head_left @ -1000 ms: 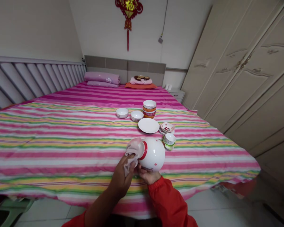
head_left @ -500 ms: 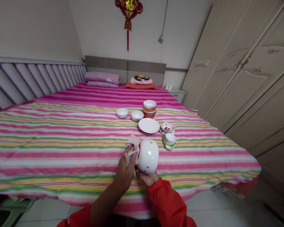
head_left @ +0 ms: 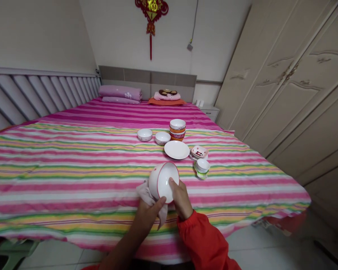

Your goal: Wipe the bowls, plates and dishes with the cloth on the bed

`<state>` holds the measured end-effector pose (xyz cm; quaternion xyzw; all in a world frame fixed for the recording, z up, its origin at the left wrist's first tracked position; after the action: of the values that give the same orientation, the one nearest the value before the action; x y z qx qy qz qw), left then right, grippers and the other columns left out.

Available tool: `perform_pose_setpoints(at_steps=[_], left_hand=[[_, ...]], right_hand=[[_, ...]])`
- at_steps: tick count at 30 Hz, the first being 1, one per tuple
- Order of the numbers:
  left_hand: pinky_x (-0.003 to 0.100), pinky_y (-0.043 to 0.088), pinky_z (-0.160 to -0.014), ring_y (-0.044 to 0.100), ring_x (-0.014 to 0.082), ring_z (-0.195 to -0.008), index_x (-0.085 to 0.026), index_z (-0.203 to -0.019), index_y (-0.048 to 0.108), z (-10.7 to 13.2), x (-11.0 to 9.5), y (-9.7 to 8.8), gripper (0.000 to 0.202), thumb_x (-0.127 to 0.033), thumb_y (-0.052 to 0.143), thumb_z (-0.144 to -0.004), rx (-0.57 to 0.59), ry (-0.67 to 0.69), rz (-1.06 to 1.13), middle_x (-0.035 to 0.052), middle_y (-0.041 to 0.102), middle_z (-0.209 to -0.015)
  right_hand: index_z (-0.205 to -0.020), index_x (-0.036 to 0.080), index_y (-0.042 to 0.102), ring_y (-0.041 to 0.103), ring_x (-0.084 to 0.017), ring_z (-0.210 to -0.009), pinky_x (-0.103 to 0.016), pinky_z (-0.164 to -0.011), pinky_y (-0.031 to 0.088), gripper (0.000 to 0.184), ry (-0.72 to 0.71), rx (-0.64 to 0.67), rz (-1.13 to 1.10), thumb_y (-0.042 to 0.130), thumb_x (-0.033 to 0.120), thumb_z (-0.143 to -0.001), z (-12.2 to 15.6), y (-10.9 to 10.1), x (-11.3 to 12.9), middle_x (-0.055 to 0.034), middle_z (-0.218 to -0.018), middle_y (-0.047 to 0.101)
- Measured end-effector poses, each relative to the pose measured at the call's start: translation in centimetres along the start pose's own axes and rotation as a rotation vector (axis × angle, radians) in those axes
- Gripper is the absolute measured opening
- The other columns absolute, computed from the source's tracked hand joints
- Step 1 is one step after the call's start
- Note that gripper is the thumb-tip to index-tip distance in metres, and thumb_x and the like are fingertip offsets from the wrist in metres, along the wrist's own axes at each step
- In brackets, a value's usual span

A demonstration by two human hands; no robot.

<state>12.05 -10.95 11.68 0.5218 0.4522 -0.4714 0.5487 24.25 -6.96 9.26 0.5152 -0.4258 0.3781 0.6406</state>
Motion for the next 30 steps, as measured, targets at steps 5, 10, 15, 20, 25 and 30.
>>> perform_pose_setpoints(at_steps=[5,10,15,20,25,30], left_hand=[[0.037,0.051,-0.085,0.066,0.0262,-0.094,-0.011,-0.107,0.06,-0.8,-0.1,-2.1,0.052,-0.05,0.06,-0.072,-0.006,-0.034,0.066,0.0112,0.071,-0.099],[0.032,0.053,-0.073,0.068,0.0244,-0.08,-0.011,-0.097,0.063,-1.3,-0.3,-3.9,0.045,-0.047,0.063,-0.07,-0.084,-0.125,-0.021,0.0087,0.073,-0.085],[0.031,0.05,-0.054,0.064,0.0228,-0.061,-0.012,-0.076,0.066,-2.3,-1.4,-5.2,0.04,-0.046,0.073,-0.056,-0.255,-0.193,-0.19,0.0054,0.069,-0.063],[0.032,0.051,-0.063,0.064,0.0223,-0.067,-0.013,-0.071,0.064,-6.1,-1.5,-8.5,0.041,-0.054,0.066,-0.064,-0.365,-0.001,-0.211,0.0064,0.069,-0.067],[0.033,0.051,-0.064,0.064,0.0239,-0.071,-0.013,-0.074,0.065,-10.1,1.7,-12.6,0.042,-0.054,0.061,-0.069,-0.6,0.073,-0.316,0.0078,0.069,-0.072],[0.035,0.051,-0.067,0.067,0.03,-0.081,-0.015,-0.078,0.066,-11.5,5.5,-13.4,0.044,-0.057,0.053,-0.074,-0.551,0.026,-0.538,0.0108,0.071,-0.077]], right_hand=[[-0.085,0.017,0.062,0.057,-0.019,-0.062,-0.027,-0.055,0.044,0.041,-0.155,0.188,0.403,0.046,0.055,-0.084,-0.2,-0.2,0.9,-0.0045,-0.066,0.064],[-0.062,0.02,0.053,0.052,-0.018,-0.057,-0.026,-0.053,0.034,0.043,-0.303,0.141,0.78,0.038,0.05,-0.088,-0.3,-0.2,2.2,-0.0046,-0.058,0.057],[-0.056,0.021,0.048,0.043,-0.015,-0.053,-0.025,-0.052,0.027,0.033,-0.268,0.074,0.753,0.048,0.039,-0.084,-2.6,0.6,3.4,-0.0006,-0.051,0.047],[-0.049,0.019,0.043,0.036,-0.01,-0.048,-0.021,-0.046,0.025,0.033,-0.023,0.151,0.568,0.049,0.026,-0.081,-6.7,1.4,4.4,0.003,-0.044,0.039],[-0.051,0.017,0.045,0.027,-0.007,-0.036,-0.02,-0.037,0.018,0.032,0.112,0.135,0.518,0.043,0.022,-0.083,-11.2,2.8,6.2,0.0047,-0.037,0.036],[-0.054,0.015,0.048,0.027,-0.005,-0.033,-0.018,-0.033,0.018,0.034,0.219,0.043,0.506,0.041,0.018,-0.087,-17.5,4.1,7.7,0.0047,-0.039,0.038]])
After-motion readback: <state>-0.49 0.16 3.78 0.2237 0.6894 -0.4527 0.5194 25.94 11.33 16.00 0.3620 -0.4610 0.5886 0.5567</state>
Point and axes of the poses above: each hand's wrist, its own z-axis away from the middle knuckle, its own y-axis out of the palm, x = y × z, the point moved 4 cm from there along -z, towards the middle knuckle
